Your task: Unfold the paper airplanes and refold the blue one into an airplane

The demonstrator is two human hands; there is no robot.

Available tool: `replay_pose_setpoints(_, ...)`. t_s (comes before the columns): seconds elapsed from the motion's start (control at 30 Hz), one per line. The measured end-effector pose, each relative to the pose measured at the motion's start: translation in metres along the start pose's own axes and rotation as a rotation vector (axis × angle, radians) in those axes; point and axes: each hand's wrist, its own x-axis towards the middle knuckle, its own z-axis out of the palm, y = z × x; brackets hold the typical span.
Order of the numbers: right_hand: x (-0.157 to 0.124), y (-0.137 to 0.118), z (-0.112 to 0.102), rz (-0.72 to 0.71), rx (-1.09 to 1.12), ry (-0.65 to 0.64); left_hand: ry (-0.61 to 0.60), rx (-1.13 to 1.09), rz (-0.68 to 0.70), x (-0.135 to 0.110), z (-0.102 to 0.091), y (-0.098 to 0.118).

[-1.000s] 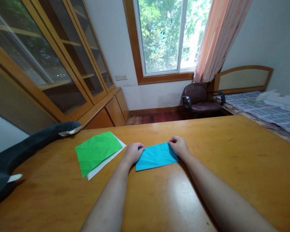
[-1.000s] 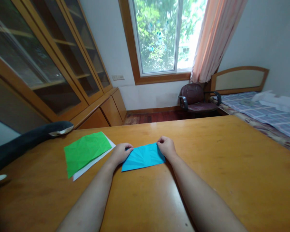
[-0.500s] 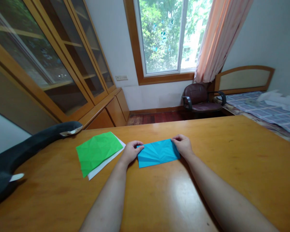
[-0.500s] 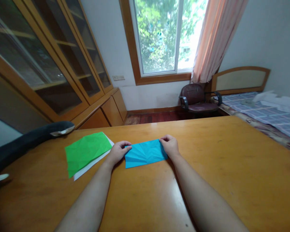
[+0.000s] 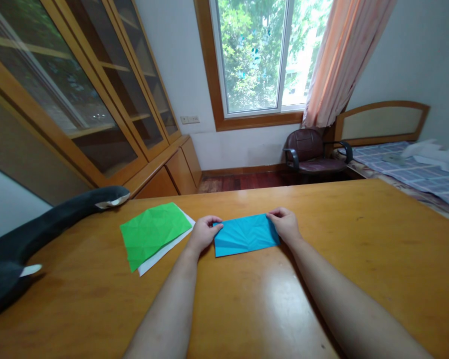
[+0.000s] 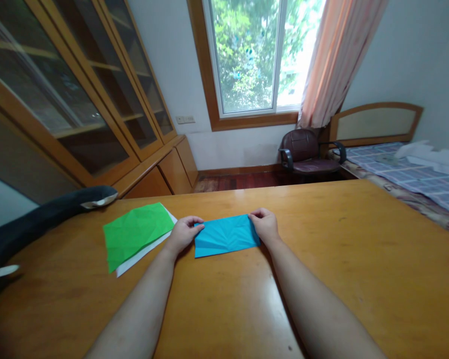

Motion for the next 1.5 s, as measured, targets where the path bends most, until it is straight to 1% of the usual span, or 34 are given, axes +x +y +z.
replay_pose_setpoints(0.13,-0.002,-0.002,0.003,-0.008,-0.022,0.008,0.012,0.060,0.009,0.001,-0.001,0.002)
replay_pose_setpoints(0.23,-0.005,-0.005,0.005,-0.019,-0.022,0.033,0.021,0.058,0.014,0.003,-0.002,0.002)
replay_pose_setpoints(0.37,-0.007,-0.008,0.006,-0.043,0.024,0.044,0.016,-0.066,-0.035,0.002,-0.004,0.002)
replay_pose_setpoints(0.47,-0.007,-0.010,0.004,-0.046,0.069,0.025,-0.021,-0.173,-0.085,0.000,-0.007,0.003)
replay_pose_setpoints(0.63,-0.006,-0.012,0.001,-0.026,0.125,0.006,-0.074,-0.207,-0.067,-0.002,-0.010,0.003)
replay_pose_setpoints(0.73,-0.007,-0.013,0.002,-0.023,0.114,-0.008,-0.106,-0.127,-0.022,0.000,-0.009,0.000)
replay_pose_setpoints(0.83,-0.008,-0.014,0.003,-0.031,0.070,-0.042,-0.152,0.040,0.015,0.001,-0.006,-0.001)
replay_pose_setpoints(0.9,-0.009,-0.014,0.004,-0.040,0.047,-0.066,-0.164,0.166,0.026,0.000,-0.003,0.003)
replay_pose_setpoints(1.03,-0.009,-0.013,0.006,-0.062,0.021,-0.082,-0.203,0.412,0.084,-0.004,0.005,0.021)
replay_pose_setpoints(1.1,-0.009,-0.012,0.006,-0.070,0.019,-0.084,-0.249,0.490,0.121,-0.007,0.012,0.033)
replay_pose_setpoints(1.17,-0.009,-0.012,0.006,-0.076,0.021,-0.083,-0.268,0.538,0.152,-0.008,0.020,0.043)
replay_pose_setpoints(1.23,-0.008,-0.011,0.007,-0.080,0.026,-0.079,-0.254,0.586,0.158,-0.009,0.028,0.050)
replay_pose_setpoints(1.33,-0.008,-0.010,0.007,-0.074,0.033,-0.072,-0.210,0.648,0.148,-0.008,0.038,0.056)
replay_pose_setpoints(1.5,-0.007,-0.009,0.006,-0.069,0.025,-0.047,-0.121,0.626,0.100,-0.005,0.047,0.057)
